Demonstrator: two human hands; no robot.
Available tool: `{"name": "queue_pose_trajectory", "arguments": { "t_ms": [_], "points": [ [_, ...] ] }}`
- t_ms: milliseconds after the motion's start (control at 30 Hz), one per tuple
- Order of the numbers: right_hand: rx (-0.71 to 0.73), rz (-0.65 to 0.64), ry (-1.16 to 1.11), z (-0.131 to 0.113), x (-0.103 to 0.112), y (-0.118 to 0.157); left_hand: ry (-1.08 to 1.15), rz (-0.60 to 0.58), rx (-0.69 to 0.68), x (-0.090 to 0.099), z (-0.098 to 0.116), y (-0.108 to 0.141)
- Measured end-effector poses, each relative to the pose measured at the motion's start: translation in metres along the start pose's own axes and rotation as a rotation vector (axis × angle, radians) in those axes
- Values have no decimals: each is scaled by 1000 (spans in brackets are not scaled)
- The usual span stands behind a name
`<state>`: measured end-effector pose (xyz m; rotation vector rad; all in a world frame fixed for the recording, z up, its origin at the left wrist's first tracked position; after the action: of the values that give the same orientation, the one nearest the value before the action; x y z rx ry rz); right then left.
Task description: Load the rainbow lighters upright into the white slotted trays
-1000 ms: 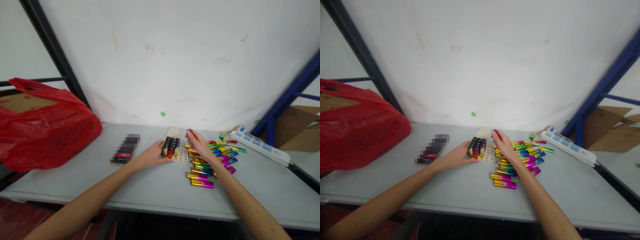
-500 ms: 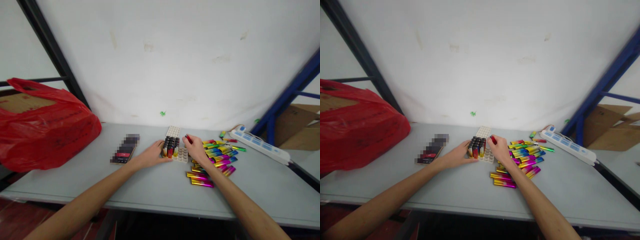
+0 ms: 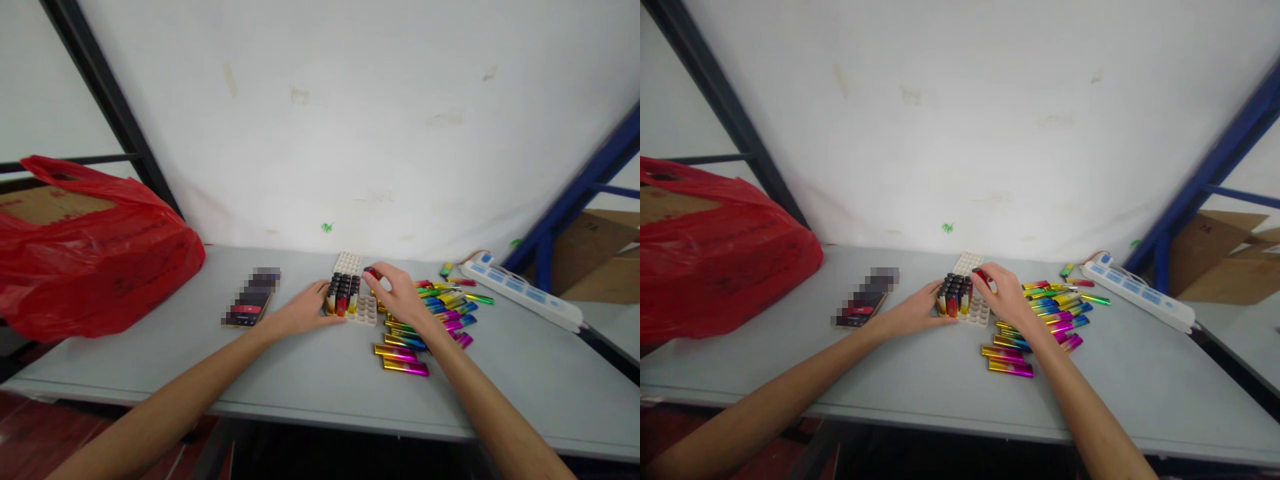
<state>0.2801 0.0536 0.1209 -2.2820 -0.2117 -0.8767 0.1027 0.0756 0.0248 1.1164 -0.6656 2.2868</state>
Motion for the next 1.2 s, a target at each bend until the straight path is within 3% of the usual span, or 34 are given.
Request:
{"name": "queue_pose_trajectory", "arguments": {
  "t_ms": [100,300,733,833,933,1033,1100,1200],
  "points": [
    [63,-63,36,-9,-4,1,6,-2,-1,0,0,0],
    [0,-310,-58,0,-34,9,16,-22,-6,-1,2,0],
    [-75,-415,38,8,-49,13,7,-22,1,0,3,0],
    [-57,-403,155,7,-47,13,8,-26,-6,0,2,0],
    [-28,-367,261,7,-40,12,9,-27,3,-1,1,0],
    [-35,-250,328,20,-18,7,8,-7,15,0,0,0],
    [-68,-155,423,40,4,4,0,0,12,1,-1,0],
    [-186,-119,580,85,34,6,-18,4,7,1,-1,0]
  ]
}}
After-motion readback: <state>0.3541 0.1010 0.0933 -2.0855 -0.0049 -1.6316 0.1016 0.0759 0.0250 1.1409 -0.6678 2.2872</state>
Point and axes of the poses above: each hand's wrist, its own y-axis away from the middle knuckle, its own x-axis out of the back of the hand, z = x × y, the point moved 10 cm from there along -y, towards the middle knuckle, and after that the axes turned 3 degrees about -z, right-handed, at the moved point
